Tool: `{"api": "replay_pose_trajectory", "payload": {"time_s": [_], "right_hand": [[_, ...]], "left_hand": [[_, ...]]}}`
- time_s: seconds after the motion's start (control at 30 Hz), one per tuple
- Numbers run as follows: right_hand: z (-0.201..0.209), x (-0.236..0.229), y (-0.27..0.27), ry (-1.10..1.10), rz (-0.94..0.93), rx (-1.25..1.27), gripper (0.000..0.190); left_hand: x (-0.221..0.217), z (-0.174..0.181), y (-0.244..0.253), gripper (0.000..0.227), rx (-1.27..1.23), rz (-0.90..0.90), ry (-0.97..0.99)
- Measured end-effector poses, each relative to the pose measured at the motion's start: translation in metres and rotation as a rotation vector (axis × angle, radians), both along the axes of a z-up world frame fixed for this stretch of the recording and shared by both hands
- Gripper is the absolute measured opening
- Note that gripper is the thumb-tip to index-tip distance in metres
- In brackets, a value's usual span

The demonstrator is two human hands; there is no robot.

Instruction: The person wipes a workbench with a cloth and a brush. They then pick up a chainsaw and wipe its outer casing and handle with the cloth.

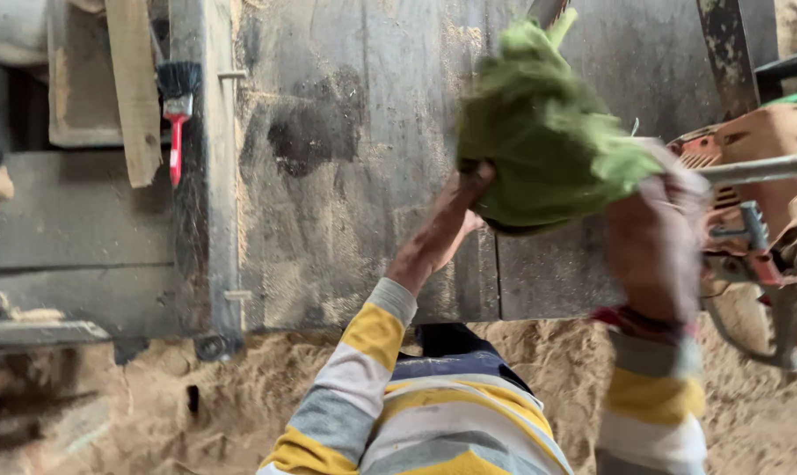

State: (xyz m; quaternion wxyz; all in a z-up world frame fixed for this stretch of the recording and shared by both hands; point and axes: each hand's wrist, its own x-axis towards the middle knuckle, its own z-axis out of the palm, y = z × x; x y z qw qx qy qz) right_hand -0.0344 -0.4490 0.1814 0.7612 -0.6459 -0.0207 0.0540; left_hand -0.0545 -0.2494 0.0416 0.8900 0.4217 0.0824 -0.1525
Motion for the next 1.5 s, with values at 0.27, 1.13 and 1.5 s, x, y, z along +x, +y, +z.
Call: {"api": "replay_pose_trajectory", "payload": {"time_s": [0.27, 1.13, 1.5], "right_hand": [[-0.079, -0.001, 0.033, 0.236, 0.638, -0.049, 0.060], [-0.133, 0.178, 0.535, 0.256, 0.690, -0.407, 0.033], [-0.144, 0.072, 0.360, 0.050, 0.870, -0.370, 0.076]], "left_hand": [[-0.014, -0.023, 0.046, 0.035, -0.083, 0.554, 0.127], [-0.077, -0.047, 0.278, 0.045, 0.720, 0.564, 0.235], [-0.011, -0.092, 0.284, 0.045, -0.223, 0.641, 0.267]]}}
